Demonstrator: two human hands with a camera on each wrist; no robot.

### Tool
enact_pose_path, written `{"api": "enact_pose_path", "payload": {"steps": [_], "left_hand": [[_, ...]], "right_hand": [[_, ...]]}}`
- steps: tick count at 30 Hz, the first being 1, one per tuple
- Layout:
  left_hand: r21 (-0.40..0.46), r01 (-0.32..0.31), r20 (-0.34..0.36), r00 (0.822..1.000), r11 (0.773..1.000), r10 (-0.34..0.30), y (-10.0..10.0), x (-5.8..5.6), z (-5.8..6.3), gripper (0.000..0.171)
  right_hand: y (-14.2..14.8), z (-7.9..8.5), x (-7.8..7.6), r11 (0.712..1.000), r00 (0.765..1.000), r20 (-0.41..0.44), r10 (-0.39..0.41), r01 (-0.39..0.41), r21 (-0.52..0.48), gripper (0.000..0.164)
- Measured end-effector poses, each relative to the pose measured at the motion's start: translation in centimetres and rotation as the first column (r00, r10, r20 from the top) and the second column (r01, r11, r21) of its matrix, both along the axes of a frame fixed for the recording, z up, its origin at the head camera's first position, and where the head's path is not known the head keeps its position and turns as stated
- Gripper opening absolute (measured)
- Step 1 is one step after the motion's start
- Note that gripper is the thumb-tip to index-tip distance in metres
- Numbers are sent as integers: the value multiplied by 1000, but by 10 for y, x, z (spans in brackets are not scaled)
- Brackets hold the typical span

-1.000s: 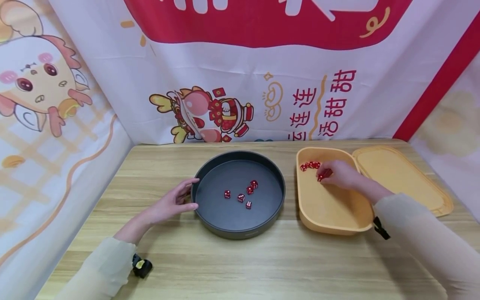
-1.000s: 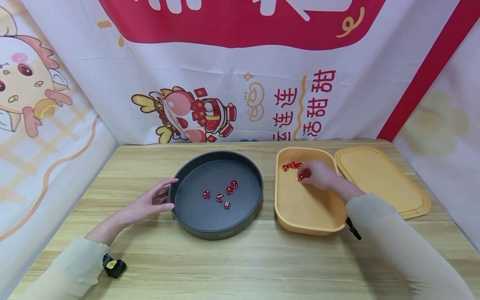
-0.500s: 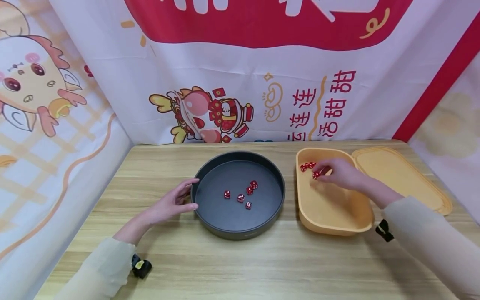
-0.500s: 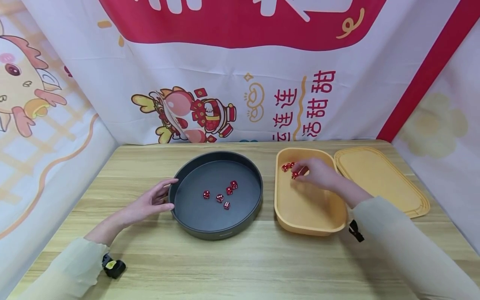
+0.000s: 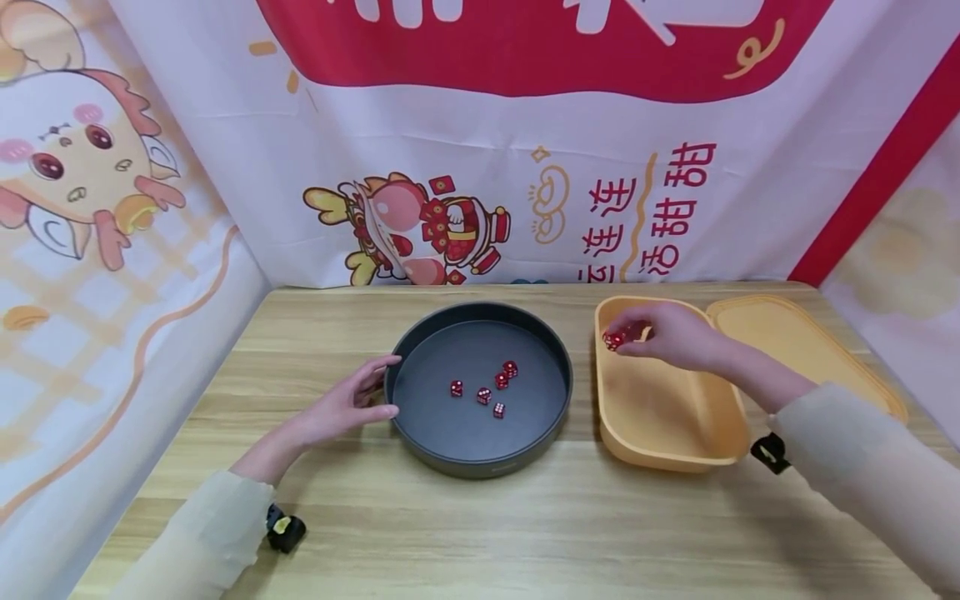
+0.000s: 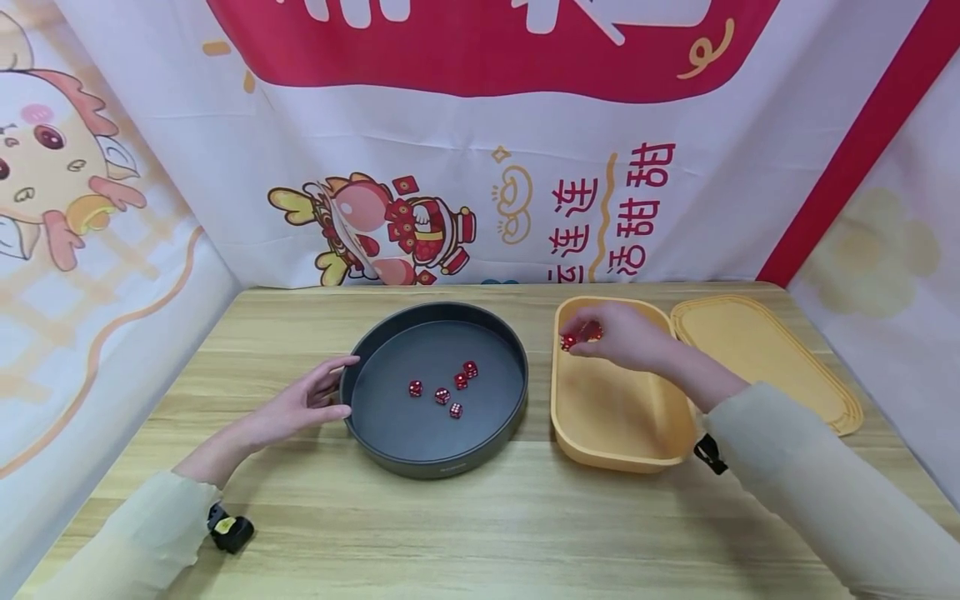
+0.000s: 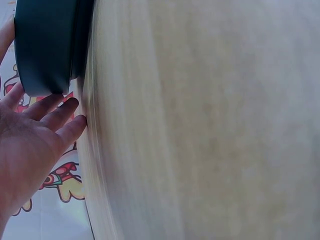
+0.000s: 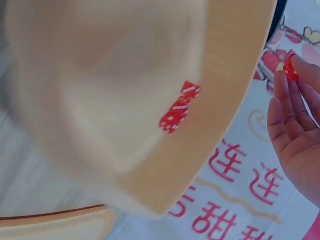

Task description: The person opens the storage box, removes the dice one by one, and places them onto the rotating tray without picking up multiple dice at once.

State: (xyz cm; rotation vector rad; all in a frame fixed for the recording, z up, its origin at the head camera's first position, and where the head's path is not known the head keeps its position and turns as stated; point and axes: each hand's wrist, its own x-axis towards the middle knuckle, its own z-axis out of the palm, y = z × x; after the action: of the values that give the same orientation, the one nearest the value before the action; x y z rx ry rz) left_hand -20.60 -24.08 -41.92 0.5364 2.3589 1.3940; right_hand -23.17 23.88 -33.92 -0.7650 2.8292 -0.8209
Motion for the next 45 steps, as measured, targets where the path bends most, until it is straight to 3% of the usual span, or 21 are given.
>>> {"api": "enact_pose_path", "payload": {"steps": [11,17,26,35,45], "left_hand": [[-15,-10,7,1000,1000,10,-1,-1,0,70],[-19,-13,8,1000,1000,14,-1,-2,-1,70],[-11,-8,8,1000,1000,8,0,-4,-1,70],[-11,-9,10,1000,1000,9,-1,-3,-1,70],[-18,-11,17,1000,1000,12,-2,-3,-2,70]], "right_hand": [[-43,8,-4,987,985,71,155,-151,-57,19],[-67,7,-9,979,973,126,195,-186,-81,22],[-92,-8,-16,959,951,124,282,-278,-51,21],[-106,-28,-22,946,919,231,319,-324,-16,20],[-119,-33,-21,928,898,246,365,-373,-15,17]]}}
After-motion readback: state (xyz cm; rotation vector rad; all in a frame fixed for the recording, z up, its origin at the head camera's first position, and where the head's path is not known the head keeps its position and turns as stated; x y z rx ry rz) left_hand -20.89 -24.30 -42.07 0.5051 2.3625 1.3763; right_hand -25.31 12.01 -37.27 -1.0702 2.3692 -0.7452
